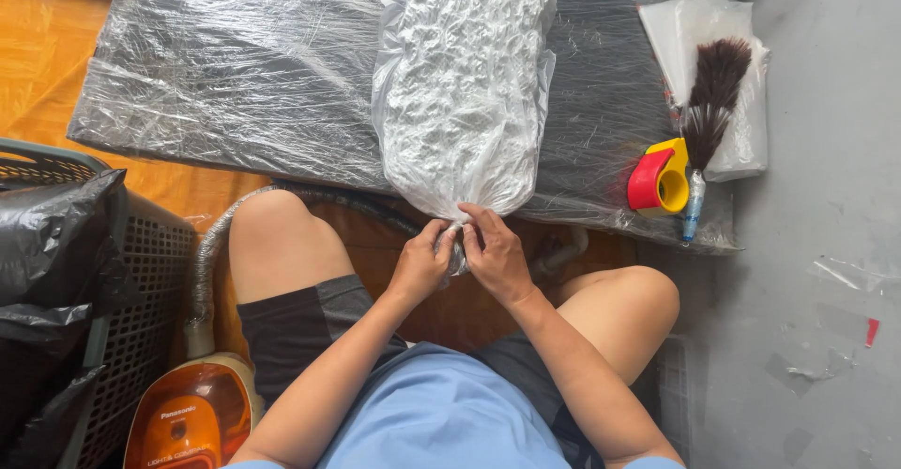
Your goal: Compressing a pillow using a vacuum cleaner and then sealing the plastic bag with tape.
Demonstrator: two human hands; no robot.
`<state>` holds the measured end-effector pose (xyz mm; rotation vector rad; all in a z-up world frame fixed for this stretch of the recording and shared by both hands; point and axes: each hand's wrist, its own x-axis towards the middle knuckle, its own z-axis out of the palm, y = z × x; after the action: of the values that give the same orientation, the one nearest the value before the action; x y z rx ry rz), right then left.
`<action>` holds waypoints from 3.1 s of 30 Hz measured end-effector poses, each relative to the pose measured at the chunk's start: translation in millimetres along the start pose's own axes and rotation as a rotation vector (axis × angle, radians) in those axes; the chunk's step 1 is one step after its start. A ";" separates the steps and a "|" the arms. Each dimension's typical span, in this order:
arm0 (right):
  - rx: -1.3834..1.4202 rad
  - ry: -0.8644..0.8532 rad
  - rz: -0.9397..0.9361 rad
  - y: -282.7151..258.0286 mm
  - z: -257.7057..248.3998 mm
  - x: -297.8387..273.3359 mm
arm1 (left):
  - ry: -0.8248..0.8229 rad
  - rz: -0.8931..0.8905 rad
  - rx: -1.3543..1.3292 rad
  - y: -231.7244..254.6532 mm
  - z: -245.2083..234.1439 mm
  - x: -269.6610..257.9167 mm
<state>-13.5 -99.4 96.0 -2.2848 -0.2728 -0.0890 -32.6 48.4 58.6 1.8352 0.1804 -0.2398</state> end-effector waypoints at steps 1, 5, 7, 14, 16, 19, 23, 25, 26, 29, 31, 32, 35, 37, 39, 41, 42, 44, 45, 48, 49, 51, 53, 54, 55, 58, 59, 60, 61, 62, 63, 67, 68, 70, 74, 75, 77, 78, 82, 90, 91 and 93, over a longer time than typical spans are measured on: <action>-0.127 0.026 -0.171 7.2 0.8 -1.7 | -0.027 0.024 0.116 4.0 -5.1 0.6; -0.517 0.167 -0.564 27.2 8.5 -3.2 | -0.125 0.140 0.461 11.5 -19.2 19.0; -0.591 0.192 -0.606 24.5 8.2 -6.9 | -0.180 0.156 0.544 15.1 -23.5 27.7; -0.686 0.306 -0.686 24.1 9.6 9.8 | -0.386 0.271 0.871 47.2 -36.7 53.8; -0.654 0.317 -0.669 16.6 4.7 11.1 | -0.366 0.332 0.901 52.6 -42.8 57.0; -0.620 0.343 -0.656 12.1 0.8 17.5 | -0.296 0.426 0.955 84.0 -55.4 47.2; -0.541 0.358 -0.608 1.8 -7.3 23.1 | 0.193 0.949 1.047 86.0 -51.6 40.1; -0.503 0.376 -0.601 -0.8 -16.6 30.7 | 0.343 1.083 1.060 87.4 -43.1 38.8; -0.466 0.382 -0.589 -3.2 -21.0 34.2 | 0.487 1.209 1.059 88.3 -39.9 37.7; -0.454 0.427 -0.583 -11.4 -35.8 40.5 | 0.565 1.310 1.136 99.0 -38.0 16.7; -0.463 0.439 -0.577 -14.5 -44.0 44.5 | 0.488 1.258 1.211 102.9 -44.4 10.0; -0.486 0.429 -0.564 -12.7 -48.5 42.8 | 0.404 1.190 1.263 101.6 -43.9 6.0; -0.500 0.401 -0.560 -8.6 -42.7 49.8 | 0.329 1.119 1.264 72.1 -37.7 41.9; -0.510 0.391 -0.564 -6.3 -37.3 51.1 | 0.388 1.192 1.162 42.8 -29.2 77.3; -0.527 0.384 -0.564 -8.1 -38.8 56.8 | 0.445 1.268 1.051 31.1 -26.9 107.9; -0.526 0.390 -0.561 -12.3 -43.6 54.3 | 0.340 1.279 1.115 25.5 -27.6 120.5; -0.535 0.375 -0.562 -16.5 -48.2 53.7 | 0.342 1.269 1.101 27.4 -28.7 126.6; -0.648 0.384 -0.574 -26.8 -56.4 54.3 | 0.161 1.322 1.059 32.1 -34.0 139.4; -0.651 0.373 -0.578 -25.4 -55.0 57.7 | 0.165 1.313 1.051 34.2 -35.1 148.1; -0.776 0.305 -0.660 -10.3 -47.0 67.1 | -0.046 1.218 1.015 53.2 -46.2 155.1; -0.844 0.316 -0.686 1.6 -44.2 72.9 | -0.125 1.146 1.012 71.7 -54.7 148.1; -0.913 0.324 -0.710 22.3 -39.5 84.9 | -0.206 1.073 1.004 89.4 -61.3 149.7; -0.866 0.319 -0.722 39.6 -33.4 93.6 | -0.307 0.946 0.935 83.8 -56.9 161.8; -0.863 0.312 -0.719 35.7 -36.0 98.8 | -0.312 0.939 0.932 83.9 -57.9 165.3; -0.855 0.302 -0.728 31.9 -38.8 103.6 | -0.325 0.888 0.915 84.0 -58.7 168.5; -0.839 0.244 -0.741 37.2 -43.6 115.4 | -0.365 0.780 0.860 97.4 -67.6 169.3; -0.835 0.200 -0.744 41.6 -45.2 118.0 | -0.390 0.728 0.825 104.5 -71.3 167.6; -0.836 0.199 -0.742 47.2 -46.3 122.0 | -0.393 0.729 0.823 103.6 -69.3 171.6; -0.812 0.132 -0.735 52.6 -47.5 125.7 | -0.401 0.690 0.817 102.8 -67.2 175.1; -0.787 0.063 -0.730 58.0 -48.9 129.3 | -0.406 0.650 0.810 101.7 -65.2 178.1; -0.788 0.060 -0.730 52.9 -54.7 132.5 | -0.407 0.648 0.807 100.6 -63.9 180.5; -0.707 -0.127 -0.652 42.6 -64.4 153.2 | -0.412 0.560 0.739 104.2 -73.4 188.6; -0.676 -0.162 -0.613 43.8 -65.8 158.3 | -0.421 0.534 0.723 107.2 -76.1 190.1; -0.640 -0.192 -0.593 45.3 -69.8 171.2 | -0.383 0.516 0.731 113.5 -77.4 186.5; -0.496 -0.338 -0.420 43.9 -77.4 193.7 | -0.123 0.842 0.860 96.8 -64.0 182.2; -0.492 -0.334 -0.418 46.5 -77.5 198.8 | -0.126 0.843 0.865 100.1 -61.4 173.4; -0.356 -0.377 -0.265 52.9 -77.2 206.0 | 0.048 1.012 1.084 104.0 -54.4 153.8; -0.354 -0.380 -0.265 43.7 -81.1 208.3 | 0.047 1.009 1.083 109.3 -53.3 147.4; -0.188 -0.477 -0.083 42.0 -85.3 221.5 | -0.046 0.806 1.394 113.1 -43.8 151.1; -0.172 -0.655 0.276 12.3 -97.5 247.5 | -0.192 0.823 1.158 106.0 -53.7 233.8; -0.209 -0.656 0.258 5.4 -100.1 245.6 | -0.232 0.803 1.119 104.8 -53.7 238.8; -0.250 -0.654 0.237 -6.4 -101.7 239.9 | -0.267 0.785 1.078 108.8 -55.8 245.1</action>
<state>221.2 -131.0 204.9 -2.5163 -0.3337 0.7962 235.1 72.3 111.7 2.7166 -1.0298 0.0014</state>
